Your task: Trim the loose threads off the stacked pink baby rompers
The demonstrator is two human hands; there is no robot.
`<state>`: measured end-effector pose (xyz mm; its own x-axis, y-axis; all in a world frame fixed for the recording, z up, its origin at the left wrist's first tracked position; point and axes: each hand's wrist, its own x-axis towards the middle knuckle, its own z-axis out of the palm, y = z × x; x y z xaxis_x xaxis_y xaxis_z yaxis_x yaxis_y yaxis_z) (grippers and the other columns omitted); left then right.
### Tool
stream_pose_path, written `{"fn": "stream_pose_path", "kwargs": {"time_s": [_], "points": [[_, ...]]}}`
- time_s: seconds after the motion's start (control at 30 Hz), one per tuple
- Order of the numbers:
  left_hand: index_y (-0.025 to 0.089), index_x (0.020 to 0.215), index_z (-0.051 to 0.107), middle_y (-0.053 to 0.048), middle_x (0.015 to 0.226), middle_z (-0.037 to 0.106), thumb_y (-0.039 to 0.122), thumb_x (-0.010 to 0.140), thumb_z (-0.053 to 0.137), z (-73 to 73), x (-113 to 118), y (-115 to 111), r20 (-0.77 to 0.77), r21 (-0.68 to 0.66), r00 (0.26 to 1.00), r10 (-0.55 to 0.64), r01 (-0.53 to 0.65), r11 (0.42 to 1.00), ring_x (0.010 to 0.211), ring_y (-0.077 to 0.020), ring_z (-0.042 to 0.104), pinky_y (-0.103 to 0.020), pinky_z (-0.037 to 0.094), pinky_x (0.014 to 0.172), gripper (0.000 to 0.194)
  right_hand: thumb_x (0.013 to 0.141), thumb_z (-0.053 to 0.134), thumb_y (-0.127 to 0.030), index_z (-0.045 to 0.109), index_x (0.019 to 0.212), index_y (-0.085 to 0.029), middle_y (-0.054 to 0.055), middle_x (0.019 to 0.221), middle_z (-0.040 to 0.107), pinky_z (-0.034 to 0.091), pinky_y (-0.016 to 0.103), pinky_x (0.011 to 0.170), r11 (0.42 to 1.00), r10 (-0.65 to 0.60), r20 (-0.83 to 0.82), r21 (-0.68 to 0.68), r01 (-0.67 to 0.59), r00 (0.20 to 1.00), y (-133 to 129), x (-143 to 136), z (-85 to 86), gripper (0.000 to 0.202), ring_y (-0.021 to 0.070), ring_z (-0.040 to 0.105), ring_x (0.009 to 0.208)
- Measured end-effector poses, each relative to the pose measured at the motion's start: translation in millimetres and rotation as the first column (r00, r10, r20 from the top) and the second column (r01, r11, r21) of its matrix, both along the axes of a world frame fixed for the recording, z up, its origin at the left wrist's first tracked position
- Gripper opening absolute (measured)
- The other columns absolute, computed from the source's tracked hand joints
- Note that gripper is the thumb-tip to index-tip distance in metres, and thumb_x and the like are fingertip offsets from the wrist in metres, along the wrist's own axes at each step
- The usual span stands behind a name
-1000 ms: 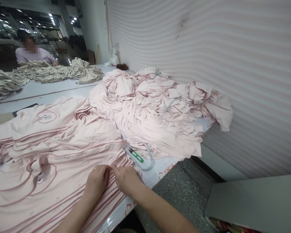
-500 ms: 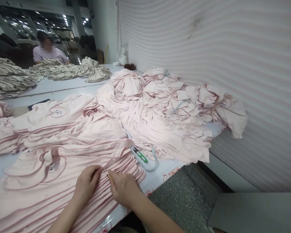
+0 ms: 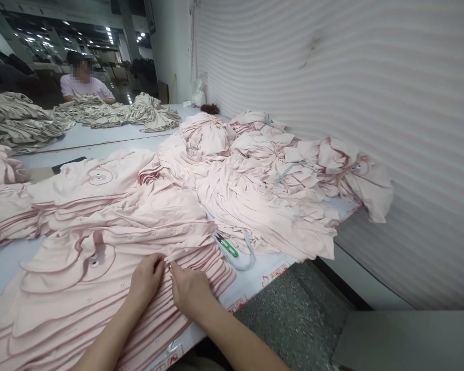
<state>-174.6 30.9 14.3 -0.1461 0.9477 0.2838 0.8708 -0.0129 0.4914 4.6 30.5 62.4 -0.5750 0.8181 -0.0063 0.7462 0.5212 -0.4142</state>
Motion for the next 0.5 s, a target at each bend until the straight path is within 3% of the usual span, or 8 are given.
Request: {"fn": "stream_pose_path", "kwargs": {"time_s": [0.13, 0.2, 0.3, 0.5], "points": [[0.021, 0.085, 0.063, -0.006, 0.083, 0.066, 0.031, 0.084, 0.057, 5.7, -22.3, -30.2, -0.102, 0.024, 0.994, 0.029, -0.026, 0.999, 0.079, -0.0235, 0.060, -0.033, 0.043, 0.067, 0.012, 0.096, 0.040, -0.023, 0.055, 0.126, -0.021, 0.005, 0.088, 0.073, 0.044, 0.025, 0.067, 0.997, 0.069, -0.064, -0.028, -0.071, 0.996, -5.1, -6.8, -4.4, 0.033, 0.0207, 0.070, 0.080], [0.022, 0.080, 0.063, -0.004, 0.078, 0.066, 0.028, 0.088, 0.051, 4.6, -32.6, -40.6, -0.125, 0.039, 0.992, -0.005, 0.010, 0.999, 0.075, -0.0217, 0.060, -0.033, 0.043, 0.066, 0.015, 0.096, 0.041, -0.023, 0.058, 0.119, -0.022, 0.004, 0.085, 0.073, 0.043, 0.024, 0.066, 0.993, 0.105, -0.088, -0.037, -0.108, 0.991, -9.9, -8.7, -4.9, 0.028, 0.0196, 0.070, 0.079], [0.022, 0.089, 0.064, -0.003, 0.083, 0.070, 0.029, 0.094, 0.042, -1.2, -41.1, -42.9, -0.101, 0.080, 0.994, -0.040, 0.048, 0.996, 0.077, -0.0187, 0.063, -0.031, 0.047, 0.069, 0.023, 0.095, 0.042, -0.023, 0.057, 0.121, -0.020, 0.005, 0.085, 0.073, 0.045, 0.024, 0.066, 0.992, 0.125, -0.079, -0.022, -0.127, 0.989, -15.8, -16.3, -4.8, 0.030, 0.0196, 0.070, 0.078], [0.021, 0.091, 0.065, -0.002, 0.082, 0.071, 0.026, 0.094, 0.042, -9.9, -34.2, -43.2, -0.109, 0.135, 0.990, -0.094, 0.108, 0.985, 0.076, -0.0176, 0.064, -0.030, 0.048, 0.069, 0.024, 0.082, 0.052, -0.012, 0.045, 0.138, -0.003, 0.018, 0.088, 0.070, 0.053, 0.033, 0.062, 0.998, 0.062, 0.224, 0.005, -0.065, 0.973, -21.4, -67.4, -10.9, 0.057, 0.0271, 0.069, 0.074]]}}
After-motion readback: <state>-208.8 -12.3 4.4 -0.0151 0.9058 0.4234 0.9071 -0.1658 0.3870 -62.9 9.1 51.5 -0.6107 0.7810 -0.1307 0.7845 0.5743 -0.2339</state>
